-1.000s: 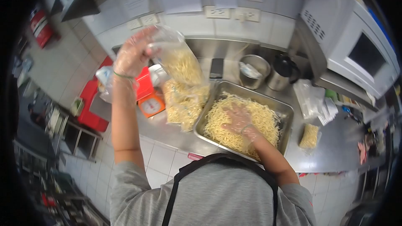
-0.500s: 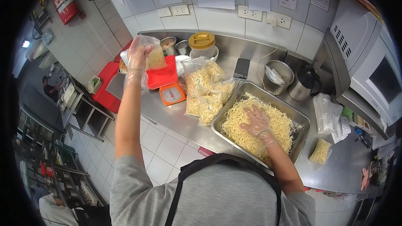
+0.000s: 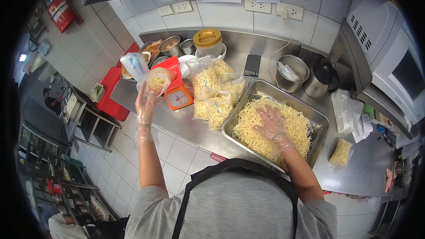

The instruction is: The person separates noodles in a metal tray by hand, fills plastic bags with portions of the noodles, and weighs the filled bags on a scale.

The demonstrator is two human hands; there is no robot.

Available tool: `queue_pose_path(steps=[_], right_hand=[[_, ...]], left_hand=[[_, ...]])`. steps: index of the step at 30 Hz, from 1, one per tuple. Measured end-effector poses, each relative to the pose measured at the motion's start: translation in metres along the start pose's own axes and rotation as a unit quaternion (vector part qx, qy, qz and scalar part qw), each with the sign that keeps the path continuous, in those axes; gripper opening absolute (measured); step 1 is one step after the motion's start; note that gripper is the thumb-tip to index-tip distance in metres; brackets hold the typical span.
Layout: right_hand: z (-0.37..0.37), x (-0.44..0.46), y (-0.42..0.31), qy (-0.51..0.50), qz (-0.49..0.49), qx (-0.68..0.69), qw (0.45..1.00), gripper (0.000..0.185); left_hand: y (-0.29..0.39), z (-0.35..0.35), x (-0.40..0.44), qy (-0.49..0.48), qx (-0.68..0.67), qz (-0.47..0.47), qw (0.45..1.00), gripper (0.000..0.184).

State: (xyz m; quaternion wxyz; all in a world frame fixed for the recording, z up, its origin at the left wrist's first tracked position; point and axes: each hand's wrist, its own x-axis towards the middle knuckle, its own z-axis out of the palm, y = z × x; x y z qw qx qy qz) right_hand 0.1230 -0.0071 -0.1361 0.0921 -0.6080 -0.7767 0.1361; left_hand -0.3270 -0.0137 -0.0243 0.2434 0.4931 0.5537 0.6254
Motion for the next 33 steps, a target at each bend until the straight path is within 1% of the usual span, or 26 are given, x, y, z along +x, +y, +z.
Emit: queue_pose_path(steps=[1, 4, 7, 11, 12, 14, 15, 16, 17, 18, 19, 20, 21, 22, 23, 24, 25, 27, 28, 30, 31, 32, 33], right_hand=[[0.0, 0.0, 0.0, 0.001, -0.001, -0.001, 1.0, 0.078], [-0.001, 0.0, 0.0, 0.003, -0.003, 0.0, 1.0, 0.078], [-0.004, -0.002, -0.001, 0.003, -0.005, 0.003, 1.0, 0.078], [-0.006, -0.001, -0.003, -0.003, -0.007, 0.004, 1.0, 0.078], [-0.006, 0.0, -0.002, -0.005, -0.007, 0.004, 1.0, 0.077], [-0.01, 0.0, -0.003, 0.006, -0.015, 0.009, 1.0, 0.074], [-0.013, 0.0, -0.003, 0.012, -0.018, 0.011, 1.0, 0.072], [-0.011, 0.007, 0.006, -0.007, -0.046, 0.024, 0.999, 0.07], [-0.008, 0.019, 0.022, -0.024, -0.072, 0.038, 0.996, 0.068], [-0.011, 0.029, 0.035, -0.038, -0.094, 0.051, 0.994, 0.066], [-0.028, 0.029, 0.038, -0.042, -0.074, 0.061, 0.995, 0.062], [-0.052, 0.024, 0.031, -0.047, -0.05, 0.071, 0.995, 0.058], [-0.069, 0.02, 0.029, -0.053, -0.023, 0.082, 0.995, 0.054], [-0.078, 0.02, 0.035, -0.001, -0.067, 0.084, 0.994, 0.048], [-0.1, 0.013, 0.029, 0.003, -0.054, 0.113, 0.992, 0.046], [-0.135, 0.001, 0.014, 0.007, -0.043, 0.143, 0.989, 0.044], [-0.162, -0.008, 0.006, 0.011, -0.033, 0.173, 0.984, 0.043], [-0.184, -0.016, 0.012, 0.118, -0.082, 0.218, 0.965, 0.038], [-0.199, -0.023, 0.009, 0.141, -0.093, 0.177, 0.97, 0.038], [-0.202, -0.023, 0.015, 0.081, -0.056, 0.217, 0.971, 0.036], [-0.203, -0.024, 0.016, 0.053, -0.039, 0.237, 0.969, 0.036], [-0.213, -0.034, 0.005, 0.03, -0.005, 0.257, 0.966, 0.027], [-0.215, -0.035, 0.006, 0.029, 0.004, 0.274, 0.961, 0.027]], left_hand=[[0.004, -0.006, -0.005, 0.007, 0.071, 0.006, 0.997, 0.048], [0.032, -0.02, -0.023, 0.002, 0.215, 0.062, 0.975, 0.034], [0.046, -0.026, -0.026, 0.017, 0.176, 0.03, 0.984, 0.033], [0.053, -0.021, -0.008, -0.006, 0.243, 0.072, 0.967, 0.036], [0.054, -0.017, 0.002, -0.015, 0.318, 0.061, 0.946, 0.038], [0.05, -0.004, 0.029, -0.035, 0.459, 0.038, 0.887, 0.044], [0.033, -0.004, 0.049, -0.057, 0.417, 0.025, 0.907, 0.047], [0.007, -0.01, 0.075, -0.079, 0.373, 0.014, 0.924, 0.05], [-0.006, -0.012, 0.094, -0.103, 0.327, 0.006, 0.939, 0.054], [0.007, -0.005, 0.102, -0.095, 0.301, 0.039, 0.948, 0.057], [0.021, 0.006, 0.113, -0.092, 0.273, 0.074, 0.955, 0.061], [0.002, 0.008, 0.141, -0.054, 0.262, 0.147, 0.952, 0.066], [0.08, 0.037, 0.105, -0.092, 0.185, 0.078, 0.975, 0.067], [0.09, 0.043, 0.11, -0.138, 0.094, 0.034, 0.985, 0.068], [0.115, 0.054, 0.103, -0.156, 0.079, 0.041, 0.984, 0.068], [0.131, 0.065, 0.098, -0.166, 0.053, 0.078, 0.982, 0.068], [0.145, 0.074, 0.092, -0.192, 0.011, 0.088, 0.977, 0.068], [0.181, 0.094, 0.066, -0.228, -0.02, 0.081, 0.97, 0.067], [0.185, 0.106, 0.053, -0.25, -0.026, 0.065, 0.966, 0.067], [0.19, 0.125, 0.031, -0.291, -0.036, 0.036, 0.955, 0.067], [0.178, 0.134, 0.027, -0.35, -0.04, 0.022, 0.936, 0.069], [0.156, 0.147, 0.025, -0.406, -0.045, 0.009, 0.913, 0.072], [0.137, 0.161, 0.015, -0.449, -0.101, -0.044, 0.887, 0.073]])
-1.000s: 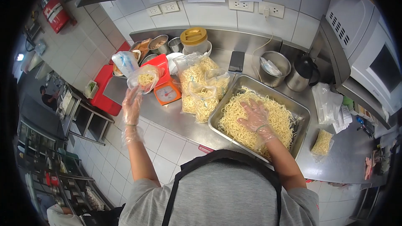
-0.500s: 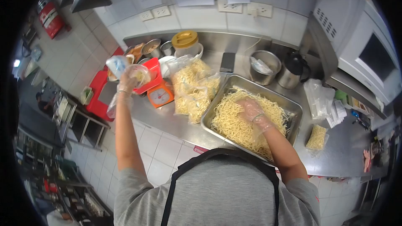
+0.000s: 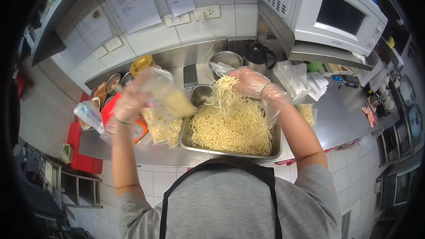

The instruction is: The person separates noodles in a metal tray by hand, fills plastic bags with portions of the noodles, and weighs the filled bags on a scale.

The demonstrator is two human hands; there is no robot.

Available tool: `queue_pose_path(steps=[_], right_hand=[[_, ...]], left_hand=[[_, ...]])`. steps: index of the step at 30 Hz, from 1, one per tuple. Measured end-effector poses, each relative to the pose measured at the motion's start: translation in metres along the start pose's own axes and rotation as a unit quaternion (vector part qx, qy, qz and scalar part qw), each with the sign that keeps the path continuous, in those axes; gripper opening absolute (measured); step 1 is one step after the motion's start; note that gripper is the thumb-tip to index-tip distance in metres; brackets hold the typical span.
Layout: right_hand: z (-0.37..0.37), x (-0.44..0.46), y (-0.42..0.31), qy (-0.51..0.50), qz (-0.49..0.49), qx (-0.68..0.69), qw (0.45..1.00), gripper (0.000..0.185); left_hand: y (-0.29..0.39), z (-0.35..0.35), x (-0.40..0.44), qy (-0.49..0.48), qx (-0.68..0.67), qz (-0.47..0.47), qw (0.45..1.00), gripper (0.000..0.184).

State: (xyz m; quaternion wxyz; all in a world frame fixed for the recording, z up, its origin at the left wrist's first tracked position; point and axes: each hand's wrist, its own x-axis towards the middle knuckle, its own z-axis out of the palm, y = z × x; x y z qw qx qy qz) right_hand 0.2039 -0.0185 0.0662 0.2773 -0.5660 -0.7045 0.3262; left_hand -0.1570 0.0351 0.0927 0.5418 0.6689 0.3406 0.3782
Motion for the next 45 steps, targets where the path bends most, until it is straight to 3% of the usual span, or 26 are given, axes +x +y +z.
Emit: queue_pose_path(steps=[1, 3, 6, 7, 10, 13, 16, 17, 18, 19, 20, 21, 24, 27, 30, 31, 33, 35, 37, 40, 41, 44, 45], right_hand=[[-0.002, -0.001, 0.001, 0.001, 0.009, 0.018, 1.0, 0.027], [-0.006, -0.005, -0.006, -0.024, 0.033, 0.068, 0.997, 0.029], [0.008, 0.012, 0.025, -0.061, 0.045, 0.28, 0.957, 0.029], [0.019, 0.001, 0.004, -0.008, 0.045, 0.349, 0.936, 0.027], [0.053, 0.031, 0.027, -0.078, 0.124, 0.51, 0.848, 0.028], [0.065, 0.036, 0.024, -0.16, 0.134, 0.56, 0.802, 0.026], [0.064, 0.039, 0.013, -0.204, -0.083, 0.271, 0.937, 0.026], [0.071, 0.042, 0.01, -0.238, 0.059, 0.417, 0.875, 0.036], [0.077, 0.048, 0.005, -0.264, 0.073, 0.208, 0.939, 0.036], [0.079, 0.054, -0.01, -0.276, 0.082, -0.012, 0.958, 0.037], [0.075, 0.053, -0.026, -0.275, 0.086, -0.231, 0.929, 0.037], [0.067, 0.043, -0.041, -0.276, 0.076, -0.309, 0.907, 0.038], [0.047, 0.024, -0.091, -0.201, 0.065, -0.268, 0.94, 0.042], [0.032, 0.037, -0.058, -0.12, -0.052, -0.135, 0.982, 0.044], [0.027, 0.021, -0.038, -0.033, -0.067, -0.113, 0.991, 0.051], [0.038, 0.012, -0.032, -0.022, -0.107, -0.206, 0.972, 0.063], [0.094, 0.011, 0.016, 0.088, -0.157, -0.212, 0.961, 0.072], [0.103, 0.009, 0.005, 0.071, -0.086, -0.19, 0.975, 0.078], [0.091, 0.01, -0.011, -0.079, 0.099, -0.136, 0.983, 0.08], [0.075, 0.019, 0.027, -0.04, -0.1, -0.095, 0.99, 0.073], [0.071, 0.022, 0.034, -0.033, -0.126, -0.074, 0.989, 0.063], [0.058, 0.025, 0.028, -0.21, -0.019, 0.241, 0.947, 0.057], [0.053, 0.021, 0.017, -0.196, -0.009, 0.257, 0.946, 0.047]], left_hand=[[-0.022, 0.016, 0.004, -0.047, -0.074, -0.03, 0.996, 0.076], [-0.055, 0.047, 0.014, -0.088, -0.053, -0.114, 0.988, 0.077], [-0.083, 0.087, 0.024, -0.122, -0.054, -0.073, 0.988, 0.081], [-0.086, 0.094, 0.026, -0.135, -0.072, -0.053, 0.987, 0.08], [-0.062, 0.107, 0.026, -0.183, -0.054, -0.035, 0.981, 0.078], [-0.069, 0.103, 0.025, -0.202, -0.095, -0.004, 0.975, 0.078], [-0.073, 0.096, 0.029, -0.228, -0.064, -0.019, 0.971, 0.086], [-0.073, 0.097, 0.029, -0.224, -0.058, -0.026, 0.973, 0.085], [-0.072, 0.099, 0.03, -0.22, -0.051, -0.032, 0.974, 0.083], [-0.07, 0.101, 0.031, -0.216, -0.043, -0.038, 0.975, 0.082], [-0.071, 0.104, 0.03, -0.209, -0.03, -0.022, 0.977, 0.081], [-0.071, 0.106, 0.028, -0.201, -0.017, -0.005, 0.979, 0.08], [-0.075, 0.1, 0.028, -0.176, -0.05, -0.021, 0.983, 0.082], [-0.072, 0.085, 0.028, -0.182, -0.093, -0.05, 0.978, 0.083], [-0.08, 0.08, 0.027, -0.158, -0.122, -0.067, 0.978, 0.083], [-0.085, 0.079, 0.027, -0.145, -0.13, -0.073, 0.978, 0.084], [-0.095, 0.085, 0.029, -0.135, -0.141, -0.055, 0.979, 0.084], [-0.099, 0.088, 0.03, -0.138, -0.14, -0.049, 0.979, 0.084], [-0.099, 0.087, 0.032, -0.147, -0.127, -0.052, 0.979, 0.085], [-0.096, 0.075, 0.029, -0.139, -0.14, -0.052, 0.979, 0.086], [-0.095, 0.077, 0.027, -0.129, -0.137, -0.05, 0.981, 0.086], [-0.094, 0.082, 0.026, -0.112, -0.13, -0.045, 0.984, 0.086], [-0.097, 0.081, 0.027, -0.117, -0.126, -0.047, 0.984, 0.086]])
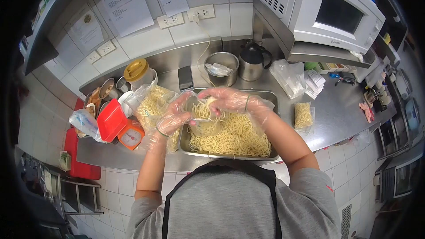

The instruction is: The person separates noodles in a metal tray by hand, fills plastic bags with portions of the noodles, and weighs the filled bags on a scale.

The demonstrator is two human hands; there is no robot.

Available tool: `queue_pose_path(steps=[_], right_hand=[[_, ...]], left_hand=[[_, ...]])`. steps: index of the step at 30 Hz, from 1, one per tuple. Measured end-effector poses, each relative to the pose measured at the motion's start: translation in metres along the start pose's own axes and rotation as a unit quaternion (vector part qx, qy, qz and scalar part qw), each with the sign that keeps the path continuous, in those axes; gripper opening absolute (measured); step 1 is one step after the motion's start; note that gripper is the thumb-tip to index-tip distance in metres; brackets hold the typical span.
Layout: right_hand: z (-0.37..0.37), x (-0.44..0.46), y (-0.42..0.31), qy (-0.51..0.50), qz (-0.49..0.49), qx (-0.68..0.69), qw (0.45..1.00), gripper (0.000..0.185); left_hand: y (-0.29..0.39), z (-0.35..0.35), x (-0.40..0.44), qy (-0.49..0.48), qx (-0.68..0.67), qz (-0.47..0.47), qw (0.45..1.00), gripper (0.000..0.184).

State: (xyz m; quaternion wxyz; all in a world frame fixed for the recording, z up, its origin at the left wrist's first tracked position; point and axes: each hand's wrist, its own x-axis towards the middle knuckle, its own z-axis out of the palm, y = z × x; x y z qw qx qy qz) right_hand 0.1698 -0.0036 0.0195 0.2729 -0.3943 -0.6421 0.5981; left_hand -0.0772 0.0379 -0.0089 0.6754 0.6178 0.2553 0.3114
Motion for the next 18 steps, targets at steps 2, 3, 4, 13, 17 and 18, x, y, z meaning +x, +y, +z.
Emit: queue_pose_path(steps=[2, 3, 4, 13, 17, 18], right_hand=[[0.003, 0.004, 0.002, 0.031, -0.012, -0.005, 0.999, 0.034], [0.004, 0.006, 0.004, 0.048, -0.018, -0.007, 0.999, 0.029], [0.008, 0.01, 0.007, 0.081, -0.07, -0.033, 0.994, 0.021], [0.032, 0.028, 0.015, 0.302, -0.232, -0.161, 0.911, 0.036], [0.026, 0.026, 0.008, 0.361, -0.277, -0.18, 0.872, 0.032], [0.021, 0.024, 0.004, 0.393, -0.284, -0.162, 0.859, 0.029]], left_hand=[[0.005, 0.006, -0.001, 0.004, 0.039, -0.01, 0.999, 0.083], [0.008, 0.015, -0.001, 0.011, 0.074, -0.015, 0.997, 0.079], [0.01, 0.024, 0.001, 0.018, 0.109, -0.02, 0.994, 0.075], [0.004, 0.046, 0.012, 0.019, 0.438, 0.009, 0.899, 0.022], [0.001, 0.045, 0.011, 0.038, 0.418, -0.006, 0.908, 0.023], [0.0, 0.042, 0.009, 0.048, 0.46, 0.022, 0.887, 0.024]])
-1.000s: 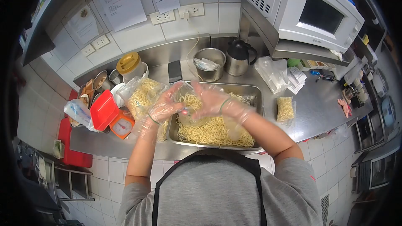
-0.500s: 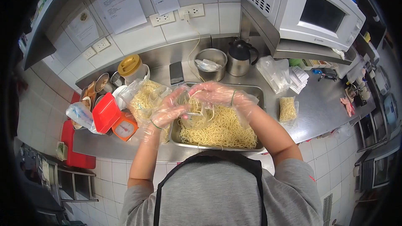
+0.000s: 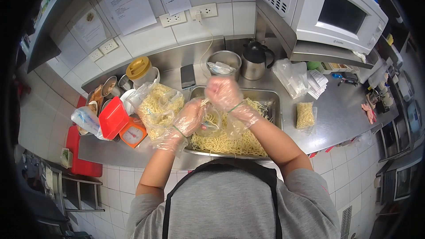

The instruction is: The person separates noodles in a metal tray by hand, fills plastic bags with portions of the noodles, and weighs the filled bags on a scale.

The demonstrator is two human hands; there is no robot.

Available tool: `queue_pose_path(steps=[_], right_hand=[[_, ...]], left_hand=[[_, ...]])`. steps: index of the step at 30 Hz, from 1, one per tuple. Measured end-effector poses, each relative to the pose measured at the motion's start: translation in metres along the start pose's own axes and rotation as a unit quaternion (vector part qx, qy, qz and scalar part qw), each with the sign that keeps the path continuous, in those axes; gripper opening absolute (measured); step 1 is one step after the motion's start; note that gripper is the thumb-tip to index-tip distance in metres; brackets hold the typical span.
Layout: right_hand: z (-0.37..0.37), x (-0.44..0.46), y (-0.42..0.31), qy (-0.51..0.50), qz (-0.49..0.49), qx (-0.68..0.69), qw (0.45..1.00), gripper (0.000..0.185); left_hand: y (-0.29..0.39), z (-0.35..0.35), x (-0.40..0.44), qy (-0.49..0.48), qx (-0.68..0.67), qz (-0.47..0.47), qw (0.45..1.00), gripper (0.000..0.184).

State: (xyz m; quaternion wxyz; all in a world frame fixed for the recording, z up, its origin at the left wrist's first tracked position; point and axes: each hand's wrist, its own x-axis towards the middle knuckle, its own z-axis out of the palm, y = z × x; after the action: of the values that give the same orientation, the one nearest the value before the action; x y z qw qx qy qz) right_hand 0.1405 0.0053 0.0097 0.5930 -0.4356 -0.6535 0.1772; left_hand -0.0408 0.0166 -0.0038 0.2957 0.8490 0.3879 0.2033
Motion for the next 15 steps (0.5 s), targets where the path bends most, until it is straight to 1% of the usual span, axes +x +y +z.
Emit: queue_pose_path(steps=[1, 2, 3, 4, 5, 6, 7, 8, 9, 11, 13, 15], right_hand=[[-0.008, 0.006, -0.001, 0.039, 0.003, 0.007, 0.999, 0.026], [-0.024, 0.016, -0.012, 0.074, 0.044, 0.049, 0.995, 0.027], [-0.042, 0.026, -0.02, 0.11, 0.084, 0.092, 0.986, 0.028], [-0.052, 0.03, -0.019, 0.097, 0.068, 0.076, 0.99, 0.03], [-0.062, 0.03, -0.016, 0.086, 0.054, 0.059, 0.993, 0.031], [-0.073, 0.024, 0.0, -0.021, 0.161, 0.012, 0.987, 0.025], [-0.071, 0.017, -0.003, -0.104, 0.178, -0.08, 0.975, 0.026], [-0.067, 0.007, -0.011, -0.186, 0.189, -0.171, 0.949, 0.033], [-0.065, -0.005, -0.017, -0.265, 0.197, -0.261, 0.907, 0.043], [-0.054, -0.037, 0.002, -0.339, 0.086, -0.363, 0.863, 0.084], [-0.028, -0.051, -0.016, -0.361, 0.093, -0.335, 0.865, 0.074], [-0.005, -0.053, -0.028, -0.379, 0.196, -0.292, 0.856, 0.065]], left_hand=[[-0.007, -0.002, -0.002, 0.022, 0.045, 0.023, 0.998, 0.024], [-0.016, -0.004, -0.003, 0.044, 0.09, 0.045, 0.994, 0.024], [-0.031, 0.0, -0.001, 0.032, 0.037, 0.035, 0.998, 0.025], [-0.052, 0.005, 0.002, 0.019, -0.015, 0.025, 0.999, 0.027], [-0.052, 0.0, -0.001, -0.002, -0.083, 0.006, 0.997, 0.03], [-0.051, -0.006, -0.004, -0.02, -0.15, -0.015, 0.988, 0.035], [-0.024, -0.028, -0.011, -0.042, -0.233, -0.041, 0.971, 0.041], [-0.01, -0.041, -0.012, -0.062, -0.315, -0.065, 0.945, 0.048], [-0.015, -0.046, -0.011, -0.078, -0.32, -0.063, 0.942, 0.052], [-0.026, -0.052, -0.011, -0.108, -0.33, -0.061, 0.936, 0.06], [-0.034, -0.048, -0.008, -0.087, -0.252, -0.005, 0.964, 0.061], [-0.033, -0.047, -0.01, -0.085, -0.212, 0.013, 0.973, 0.062]])
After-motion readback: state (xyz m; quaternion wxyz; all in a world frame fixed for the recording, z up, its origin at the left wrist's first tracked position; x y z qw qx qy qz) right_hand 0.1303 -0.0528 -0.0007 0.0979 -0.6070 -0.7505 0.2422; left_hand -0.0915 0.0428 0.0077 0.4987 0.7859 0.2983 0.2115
